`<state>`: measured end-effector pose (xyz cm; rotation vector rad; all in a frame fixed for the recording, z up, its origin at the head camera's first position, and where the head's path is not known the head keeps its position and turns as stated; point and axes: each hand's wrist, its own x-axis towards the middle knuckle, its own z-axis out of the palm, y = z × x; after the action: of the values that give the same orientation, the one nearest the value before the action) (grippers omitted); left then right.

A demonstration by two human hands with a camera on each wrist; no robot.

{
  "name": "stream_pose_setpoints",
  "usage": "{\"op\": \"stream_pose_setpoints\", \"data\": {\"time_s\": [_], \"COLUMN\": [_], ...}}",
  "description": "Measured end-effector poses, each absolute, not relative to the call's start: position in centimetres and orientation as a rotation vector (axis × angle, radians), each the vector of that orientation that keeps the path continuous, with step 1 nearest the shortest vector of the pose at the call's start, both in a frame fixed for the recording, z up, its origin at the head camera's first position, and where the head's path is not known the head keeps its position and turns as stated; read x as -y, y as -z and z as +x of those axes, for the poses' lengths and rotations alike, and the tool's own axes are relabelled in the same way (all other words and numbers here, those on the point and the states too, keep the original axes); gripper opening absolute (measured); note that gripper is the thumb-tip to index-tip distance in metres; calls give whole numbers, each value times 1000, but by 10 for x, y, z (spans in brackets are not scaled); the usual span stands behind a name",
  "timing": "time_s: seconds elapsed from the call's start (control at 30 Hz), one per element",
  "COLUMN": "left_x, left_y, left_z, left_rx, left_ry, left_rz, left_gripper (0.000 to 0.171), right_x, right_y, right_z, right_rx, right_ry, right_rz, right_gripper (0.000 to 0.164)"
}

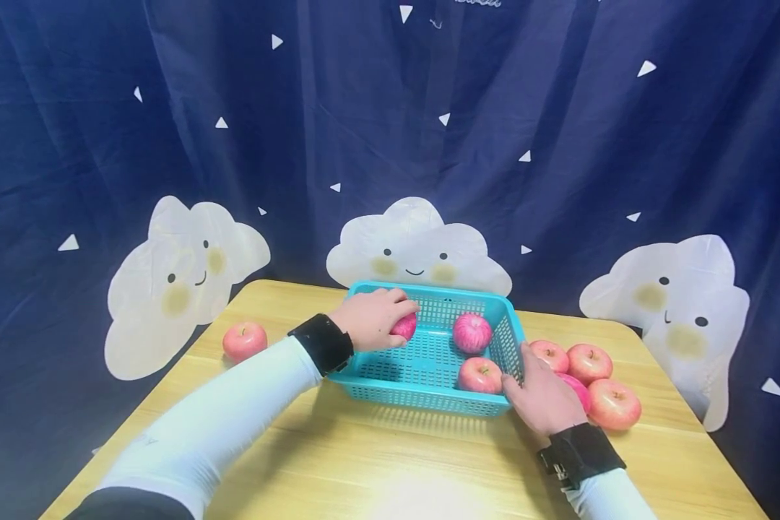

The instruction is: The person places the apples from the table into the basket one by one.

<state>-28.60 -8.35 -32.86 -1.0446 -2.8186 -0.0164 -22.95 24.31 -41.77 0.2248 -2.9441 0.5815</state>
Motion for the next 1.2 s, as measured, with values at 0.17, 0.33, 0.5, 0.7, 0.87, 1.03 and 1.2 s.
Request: {"op": "stream_pose_setpoints", "data": {"time_s": [0.17, 0.33, 0.5, 0.7, 0.87, 1.03, 1.2], "left_x": [69, 57, 44, 28, 19, 11, 3], "left_y": [333, 338, 342, 347, 350, 353, 360], "left_z": [-288, -294, -299, -306, -309, -311, -315], "left_rx": [2840, 2873, 2892, 2885, 2883, 2870, 2857], "left_ry": [-19, -28, -50, -76, -77, -95, -106], "left_rz": [-1062, -1068, -1079, -1105, -1148, -1183, -1207], "left_gripper": [62, 62, 65, 64, 64, 60, 55], "right_x": [-245, -245, -246, -245, -245, -245, -244], "right_y": [419, 419, 419, 418, 418, 418, 417], "right_z": [-230, -231, -231, -230, -230, -231, -231], "right_rx": [2929, 2926, 2929, 2948, 2946, 2941, 2944], "right_ry": [-546, -547, -543, -546, -535, -538, -538], "right_rz": [264, 287, 289, 254, 257, 277, 285], "right_gripper": [76, 75, 75, 77, 77, 76, 76]}}
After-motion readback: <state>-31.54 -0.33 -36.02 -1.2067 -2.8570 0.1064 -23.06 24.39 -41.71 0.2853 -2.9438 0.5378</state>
